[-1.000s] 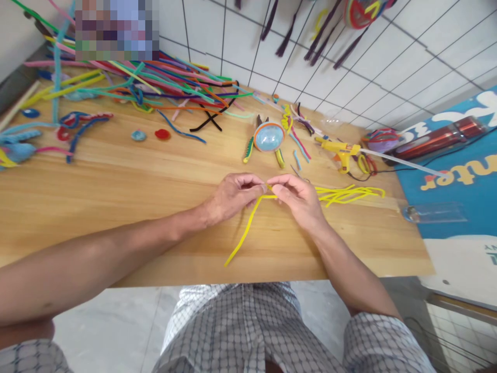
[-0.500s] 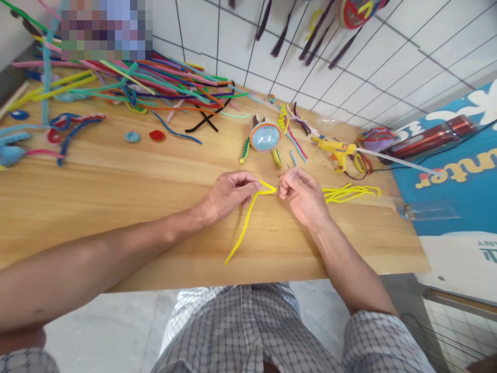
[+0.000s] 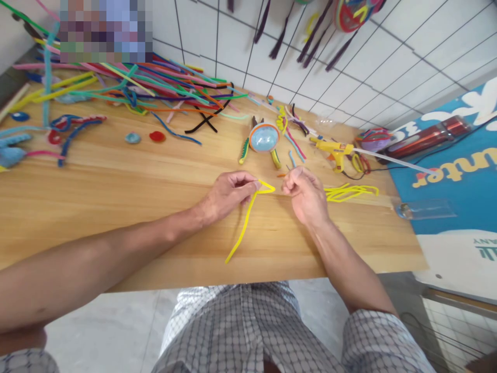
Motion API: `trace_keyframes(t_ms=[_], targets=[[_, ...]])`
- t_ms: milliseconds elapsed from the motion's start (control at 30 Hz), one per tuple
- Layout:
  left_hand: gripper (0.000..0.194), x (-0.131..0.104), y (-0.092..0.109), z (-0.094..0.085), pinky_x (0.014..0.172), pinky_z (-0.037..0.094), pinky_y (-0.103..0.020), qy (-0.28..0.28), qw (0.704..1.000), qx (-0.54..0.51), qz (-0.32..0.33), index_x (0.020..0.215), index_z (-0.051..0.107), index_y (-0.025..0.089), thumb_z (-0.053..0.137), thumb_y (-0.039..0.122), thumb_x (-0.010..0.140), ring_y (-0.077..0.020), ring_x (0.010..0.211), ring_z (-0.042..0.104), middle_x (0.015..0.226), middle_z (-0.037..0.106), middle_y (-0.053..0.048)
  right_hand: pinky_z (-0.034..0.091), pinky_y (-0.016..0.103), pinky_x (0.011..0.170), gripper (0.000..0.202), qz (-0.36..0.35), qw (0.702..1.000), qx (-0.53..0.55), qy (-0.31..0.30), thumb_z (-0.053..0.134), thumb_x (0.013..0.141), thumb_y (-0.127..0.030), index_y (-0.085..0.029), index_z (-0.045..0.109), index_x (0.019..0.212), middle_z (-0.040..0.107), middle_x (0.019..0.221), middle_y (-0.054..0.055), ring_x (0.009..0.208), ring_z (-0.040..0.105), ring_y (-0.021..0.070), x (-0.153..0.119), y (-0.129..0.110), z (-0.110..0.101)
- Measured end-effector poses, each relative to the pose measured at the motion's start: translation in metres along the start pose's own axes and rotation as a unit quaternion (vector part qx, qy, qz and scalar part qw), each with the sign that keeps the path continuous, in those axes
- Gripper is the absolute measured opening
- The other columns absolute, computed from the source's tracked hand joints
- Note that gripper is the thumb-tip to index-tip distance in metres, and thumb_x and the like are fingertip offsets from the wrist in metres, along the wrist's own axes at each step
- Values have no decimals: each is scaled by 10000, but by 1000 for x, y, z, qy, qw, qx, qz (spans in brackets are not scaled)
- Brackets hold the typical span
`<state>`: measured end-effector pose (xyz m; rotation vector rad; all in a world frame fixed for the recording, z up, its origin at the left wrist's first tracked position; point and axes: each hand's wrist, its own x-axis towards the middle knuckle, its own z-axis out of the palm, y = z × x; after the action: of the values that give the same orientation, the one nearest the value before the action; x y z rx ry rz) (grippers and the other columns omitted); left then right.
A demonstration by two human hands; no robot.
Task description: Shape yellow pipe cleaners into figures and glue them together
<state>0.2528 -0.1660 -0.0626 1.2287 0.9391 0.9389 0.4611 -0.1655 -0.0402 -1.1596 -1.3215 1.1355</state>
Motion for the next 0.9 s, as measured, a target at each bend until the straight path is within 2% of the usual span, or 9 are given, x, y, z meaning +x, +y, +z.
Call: trace_keyframes(t_ms=[133, 267, 433, 667, 833, 900], targets=[[381, 0, 1, 0, 546, 430, -237, -2, 1000, 1, -2, 779, 699, 177, 813, 540, 788, -107, 531, 513, 569, 587, 37, 433, 283, 573, 489, 0, 1000, 23, 16, 786, 861, -551, -243, 457, 670, 433, 653, -43, 590, 450, 123, 1, 1, 0], [365, 0, 2, 1, 531, 423, -235, 1, 1000, -5, -5, 797, 699, 177, 813, 523, 777, -106, 525, 509, 569, 587, 40, 464, 264, 590, 432, 29, 998, 61, 3, 878, 778, -490, -250, 519, 784, 503, 726, -55, 610, 507, 106, 0, -1, 2], [321, 0, 1, 0, 554, 440, -237, 4, 1000, 7, -2, 775, 694, 179, 776, 488, 804, -109, 543, 522, 572, 594, 34, 442, 247, 543, 418, 48, 995, 81, 24, 867, 735, -415, -279, 510, 907, 497, 727, -79, 597, 505, 107, 2, -6, 0], [309, 1, -3, 0, 555, 436, -236, 1, 1000, 3, 1, 788, 709, 176, 770, 479, 807, -108, 535, 517, 570, 597, 31, 338, 259, 496, 321, 43, 996, 80, 8, 788, 775, -349, -274, 481, 837, 325, 635, -99, 490, 364, 101, 6, -6, -8], [290, 1, -3, 1, 538, 416, -230, 0, 1000, -7, 1, 792, 705, 172, 762, 456, 805, -102, 524, 502, 564, 589, 37, 412, 271, 557, 299, 56, 991, 124, 11, 808, 779, -402, -273, 567, 901, 454, 728, -66, 590, 484, 118, 6, -7, -8], [283, 1, -2, 1, 539, 419, -230, -2, 1000, -4, -1, 794, 704, 174, 762, 451, 810, -103, 526, 505, 566, 592, 36, 418, 271, 564, 303, 57, 990, 132, 5, 813, 775, -406, -272, 578, 913, 458, 743, -63, 603, 485, 118, 5, -7, -7]])
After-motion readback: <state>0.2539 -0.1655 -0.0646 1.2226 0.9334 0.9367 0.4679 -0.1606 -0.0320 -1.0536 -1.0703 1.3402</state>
